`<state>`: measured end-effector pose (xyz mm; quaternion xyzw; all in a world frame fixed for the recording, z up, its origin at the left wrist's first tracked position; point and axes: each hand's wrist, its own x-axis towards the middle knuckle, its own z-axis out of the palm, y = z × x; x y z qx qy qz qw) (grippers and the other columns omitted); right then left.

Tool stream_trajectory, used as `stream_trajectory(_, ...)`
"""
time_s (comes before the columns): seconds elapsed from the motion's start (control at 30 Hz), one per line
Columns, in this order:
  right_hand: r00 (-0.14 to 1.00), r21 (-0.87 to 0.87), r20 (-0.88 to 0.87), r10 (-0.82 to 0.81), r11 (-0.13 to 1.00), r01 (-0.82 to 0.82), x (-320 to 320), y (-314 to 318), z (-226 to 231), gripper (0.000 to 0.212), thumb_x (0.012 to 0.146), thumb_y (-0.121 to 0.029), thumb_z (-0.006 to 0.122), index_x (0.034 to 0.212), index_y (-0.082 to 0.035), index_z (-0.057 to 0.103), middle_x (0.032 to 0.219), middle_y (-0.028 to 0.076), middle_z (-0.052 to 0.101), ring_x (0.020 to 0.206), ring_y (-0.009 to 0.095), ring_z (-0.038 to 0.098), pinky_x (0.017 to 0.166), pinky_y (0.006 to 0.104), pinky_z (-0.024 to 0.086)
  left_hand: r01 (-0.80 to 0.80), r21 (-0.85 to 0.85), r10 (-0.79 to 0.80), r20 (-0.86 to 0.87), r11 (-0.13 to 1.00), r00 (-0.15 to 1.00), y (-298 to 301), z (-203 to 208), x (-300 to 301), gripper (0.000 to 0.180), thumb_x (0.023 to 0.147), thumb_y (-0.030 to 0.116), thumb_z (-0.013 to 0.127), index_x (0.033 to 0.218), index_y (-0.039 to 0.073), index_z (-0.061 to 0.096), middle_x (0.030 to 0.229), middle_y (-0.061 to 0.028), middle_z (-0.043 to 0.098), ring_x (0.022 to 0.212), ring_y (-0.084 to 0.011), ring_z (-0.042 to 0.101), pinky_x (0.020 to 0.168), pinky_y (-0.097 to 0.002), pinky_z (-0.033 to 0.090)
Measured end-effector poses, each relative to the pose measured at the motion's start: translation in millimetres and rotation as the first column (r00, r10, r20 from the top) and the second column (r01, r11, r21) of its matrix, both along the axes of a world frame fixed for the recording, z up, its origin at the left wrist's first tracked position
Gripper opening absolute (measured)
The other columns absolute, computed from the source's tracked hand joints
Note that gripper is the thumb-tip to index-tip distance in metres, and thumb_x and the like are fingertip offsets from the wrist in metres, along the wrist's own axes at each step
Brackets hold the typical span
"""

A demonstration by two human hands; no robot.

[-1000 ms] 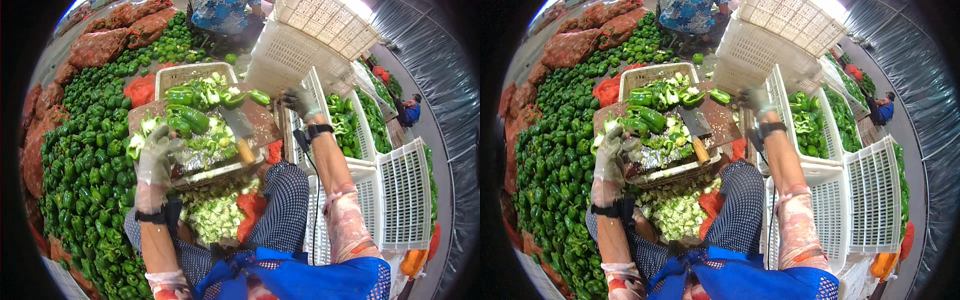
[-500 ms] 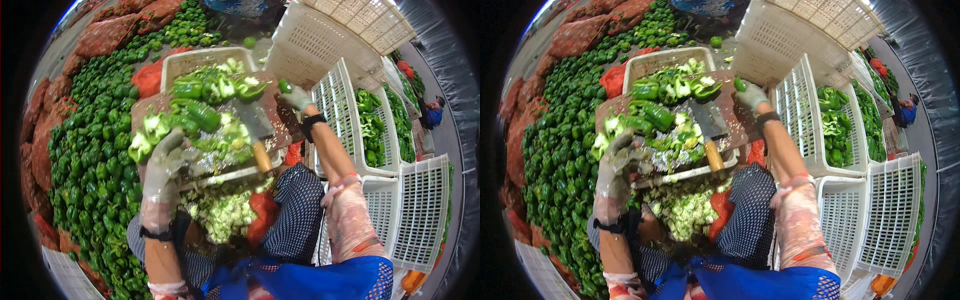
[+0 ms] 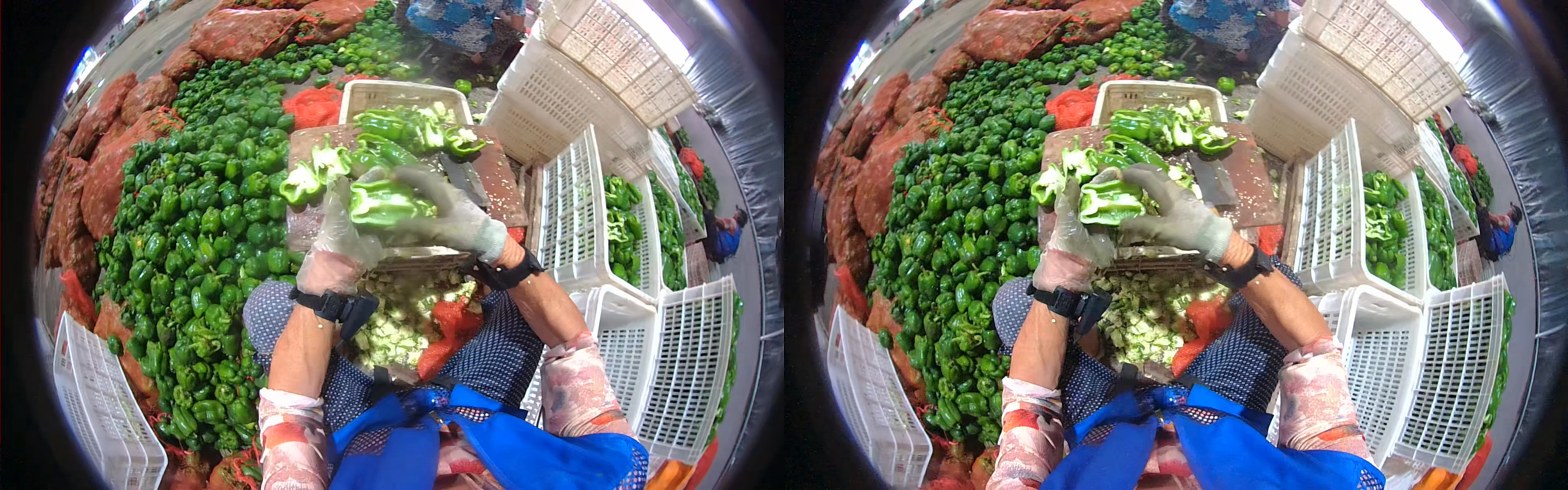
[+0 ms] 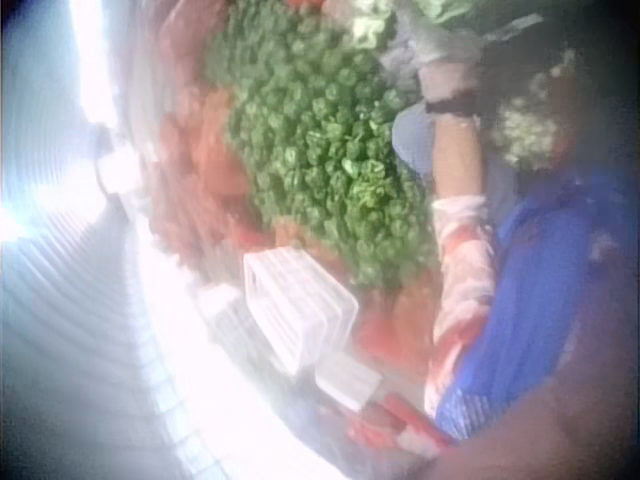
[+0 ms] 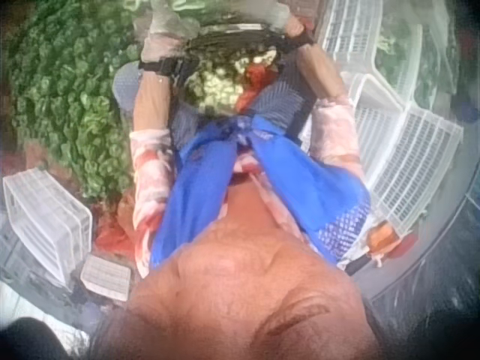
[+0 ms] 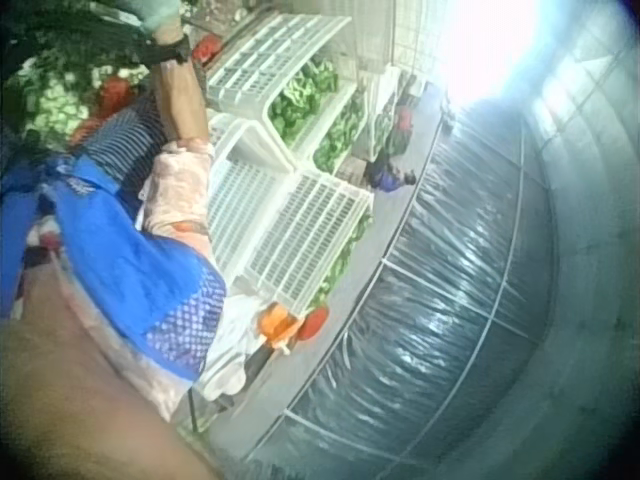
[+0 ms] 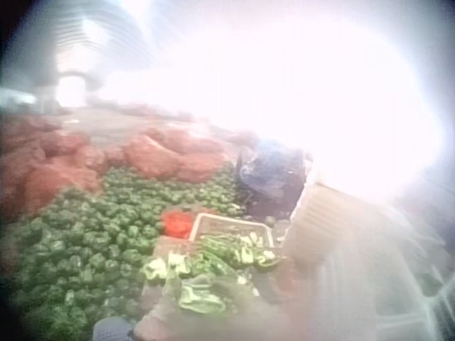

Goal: Removing the cores and stems from green peppers using a cleaver and hands in a warehouse facility.

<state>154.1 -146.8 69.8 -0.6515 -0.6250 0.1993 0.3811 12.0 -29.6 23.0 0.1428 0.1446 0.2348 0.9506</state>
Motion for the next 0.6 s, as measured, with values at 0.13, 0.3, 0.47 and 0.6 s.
stream_trajectory(0.13, 0.999, 0.132, 0.042, -0.015, 0.991, 0.01, 3.0, 6.8, -7.7, 0.045, 0.081, -0.025, 0.069, 0.117, -0.003, 0.055, 0.129, 0.017, 0.051, 0.116, 0.034, 0.052, 0.096, 0.0385, 0.044, 0.098, 0.136, -0.112, 0.101, 0.986, 0.989, 6.1, 3.7, -4.2, 0.057, 0.09, 0.056, 0.053, 0.124, 0.011, 0.053, 0.117, -0.0098, 0.059, 0.102, -0.0259, 0.061, 0.082, -0.0408, 0.055)
stream_trajectory(0.3, 0.902, 0.199, 0.413, -0.127, 0.979, 0.047, 0.2, 25.1, -28.3, 0.03, 0.082, -0.024, 0.067, 0.105, -0.004, 0.061, 0.124, 0.019, 0.053, 0.11, 0.035, 0.055, 0.093, 0.0406, 0.046, 0.052, 0.249, -0.052, -0.009, 0.967, 0.999, 0.7, -3.3, 13.1, 0.051, 0.092, 0.049, 0.054, 0.129, 0.013, 0.052, 0.119, -0.0081, 0.058, 0.101, -0.0231, 0.061, 0.077, -0.0373, 0.055)
stream_trajectory(0.47, 0.907, 0.119, -0.375, -0.191, 0.96, 0.252, 3.7, 27.9, -38.8, 0.022, 0.086, -0.017, 0.061, 0.099, 0.001, 0.062, 0.117, 0.016, 0.058, 0.098, 0.025, 0.06, 0.085, 0.0359, 0.047, 0.053, 0.258, -0.048, -0.023, 0.965, 0.999, 5.3, -7.5, 24.1, 0.054, 0.092, 0.033, 0.06, 0.133, 0.002, 0.046, 0.127, -0.0122, 0.055, 0.109, -0.0237, 0.059, 0.092, -0.0366, 0.052)
stream_trajectory(0.6, 0.713, -0.036, -0.651, -0.26, 0.949, 0.314, 6.6, 23.0, -20.1, 0.025, 0.087, -0.017, 0.062, 0.105, 0.001, 0.062, 0.109, 0.014, 0.061, 0.091, 0.024, 0.062, 0.081, 0.033, 0.047, 0.012, 0.265, -0.031, 0.067, 0.964, 0.997, -1.0, 3.1, 16.6, 0.049, 0.09, 0.014, 0.06, 0.135, 0.002, 0.043, 0.127, -0.0148, 0.054, 0.108, -0.027, 0.06, 0.083, -0.0409, 0.057)
